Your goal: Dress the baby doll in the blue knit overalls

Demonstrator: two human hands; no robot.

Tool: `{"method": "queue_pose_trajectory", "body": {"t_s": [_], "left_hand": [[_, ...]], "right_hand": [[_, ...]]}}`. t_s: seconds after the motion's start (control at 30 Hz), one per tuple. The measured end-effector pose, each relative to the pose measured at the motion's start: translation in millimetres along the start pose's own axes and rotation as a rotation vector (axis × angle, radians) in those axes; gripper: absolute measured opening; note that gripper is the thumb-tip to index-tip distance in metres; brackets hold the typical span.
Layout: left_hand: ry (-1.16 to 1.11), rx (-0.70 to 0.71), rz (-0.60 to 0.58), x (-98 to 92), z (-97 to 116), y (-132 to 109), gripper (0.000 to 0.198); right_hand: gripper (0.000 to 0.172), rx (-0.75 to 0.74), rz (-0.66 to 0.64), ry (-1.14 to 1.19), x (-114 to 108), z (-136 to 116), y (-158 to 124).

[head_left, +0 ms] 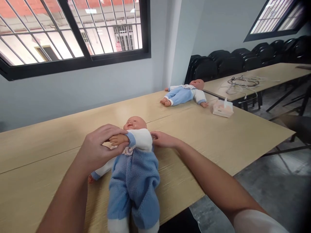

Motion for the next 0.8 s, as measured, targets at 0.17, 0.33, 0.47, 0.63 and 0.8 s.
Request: {"method": "queue_pose_trajectory", "body": {"t_s": [0.17, 0.33, 0.47, 0.63, 0.8], "left_hand": [[-0.003, 0.012, -0.037, 10.3, 8.3, -1.3, 0.021], [0.007, 0.026, -0.046, 24.3, 12.9, -1.7, 0.023], [0.028, 0.032, -0.042, 28.8, 14.3, -1.5, 0.022], [0.106, 0.015, 0.034, 32.1, 15.9, 0.5, 0.022], [0.158, -0.021, 0.102, 35.6, 16.3, 1.8, 0.02]], "right_hand": [[0.025, 0.07, 0.26, -0.337, 2.0, 0.2, 1.4], [0.026, -0.039, 0.095, -0.348, 0.3, -2.2, 3.4], [0.048, 0.032, 0.202, -0.468, -12.5, -2.4, 2.8], [0.058, -0.018, 0.061, -0.438, -18.6, -24.3, -16.2], [0.04, -0.253, -0.418, -0.132, -5.7, -46.9, -44.3]]}}
Point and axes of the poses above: each hand's wrist, its own y-axis towards the middle knuckle, its own x-axis out of the palm, z = x × y, the point moved 4 cm from there along y, towards the middle knuckle, and after that the axes turned 5 degrees about y, right-handed, at the moved point
